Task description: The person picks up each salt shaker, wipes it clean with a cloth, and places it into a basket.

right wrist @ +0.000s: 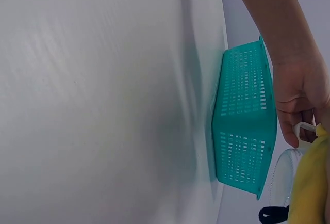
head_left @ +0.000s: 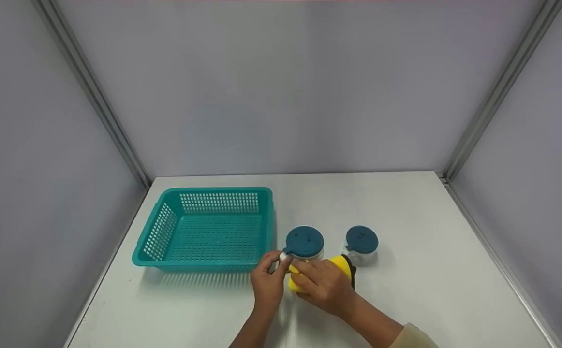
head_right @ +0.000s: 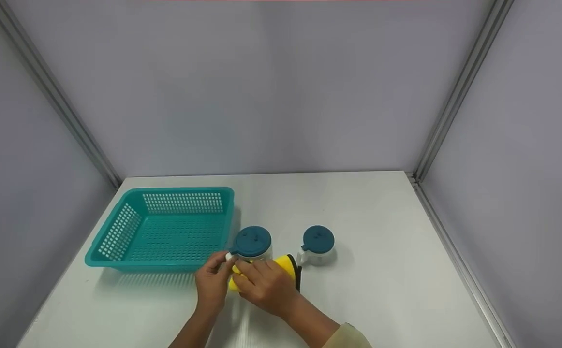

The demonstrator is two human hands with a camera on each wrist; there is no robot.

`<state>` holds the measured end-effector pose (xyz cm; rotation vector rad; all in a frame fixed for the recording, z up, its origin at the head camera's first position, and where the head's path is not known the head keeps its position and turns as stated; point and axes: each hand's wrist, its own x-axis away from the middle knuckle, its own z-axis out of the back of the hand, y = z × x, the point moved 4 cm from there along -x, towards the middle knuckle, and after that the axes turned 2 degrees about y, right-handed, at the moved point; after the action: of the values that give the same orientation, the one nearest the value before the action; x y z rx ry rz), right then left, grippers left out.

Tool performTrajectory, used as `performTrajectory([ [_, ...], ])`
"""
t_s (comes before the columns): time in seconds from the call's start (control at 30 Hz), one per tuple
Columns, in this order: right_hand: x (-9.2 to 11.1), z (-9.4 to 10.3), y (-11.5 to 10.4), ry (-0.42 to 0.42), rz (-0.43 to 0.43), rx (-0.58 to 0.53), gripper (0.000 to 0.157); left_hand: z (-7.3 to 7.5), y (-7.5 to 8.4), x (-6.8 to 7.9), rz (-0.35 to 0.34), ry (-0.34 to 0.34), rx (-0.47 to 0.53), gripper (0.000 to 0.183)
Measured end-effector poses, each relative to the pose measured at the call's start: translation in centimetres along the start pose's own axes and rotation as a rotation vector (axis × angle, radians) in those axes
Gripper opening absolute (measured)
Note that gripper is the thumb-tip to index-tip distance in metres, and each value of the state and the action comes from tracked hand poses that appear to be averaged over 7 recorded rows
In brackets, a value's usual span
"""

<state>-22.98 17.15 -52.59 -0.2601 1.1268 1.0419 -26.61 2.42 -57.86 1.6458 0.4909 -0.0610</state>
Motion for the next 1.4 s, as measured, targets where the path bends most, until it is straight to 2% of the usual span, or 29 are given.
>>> performTrajectory([
  [0.17, 0.1, -0.4, -0.3, -0.033, -0.004, 0.004, 0.021, 0.1, 0.2, -0.1, -0.017, 0.014, -0.016, 0.013],
  [0.4, 0.9, -0.8, -0.8, -0.051, -0.022, -0.022, 0.020, 0.5, -0.2, 0.1, 0.029, 0.013, -0.055, 0.020],
  [0.47, 1.0, -0.9, -0.8, -0.055, -0.027, -0.025, 0.020, 0.6, -0.3, 0.1, 0.040, 0.013, -0.046, 0.020],
  [0.7, 1.4, -1.4, -0.7, -0.064, -0.037, -0.040, 0.020, 0.6, -0.2, -0.2, -0.003, -0.001, 0.015, 0.018],
  [0.97, 1.6, -1.5, -0.5, -0.089, -0.043, -0.068, 0.022, 0.5, -0.3, -0.4, 0.051, 0.026, -0.020, 0.012],
  [1.1, 1.2, -1.2, -0.2, -0.076, -0.027, -0.053, 0.018, 0.5, -0.2, -0.4, 0.045, 0.028, -0.002, 0.012],
  [1.27, 0.4, -0.5, 0.3, -0.012, -0.036, -0.043, 0.019, 0.5, -0.1, -0.6, 0.039, 0.014, 0.006, 0.016],
  [1.4, -0.2, -0.1, 0.6, 0.027, -0.052, -0.042, 0.022, 0.5, -0.1, -0.7, -0.002, 0.004, 0.000, 0.020],
])
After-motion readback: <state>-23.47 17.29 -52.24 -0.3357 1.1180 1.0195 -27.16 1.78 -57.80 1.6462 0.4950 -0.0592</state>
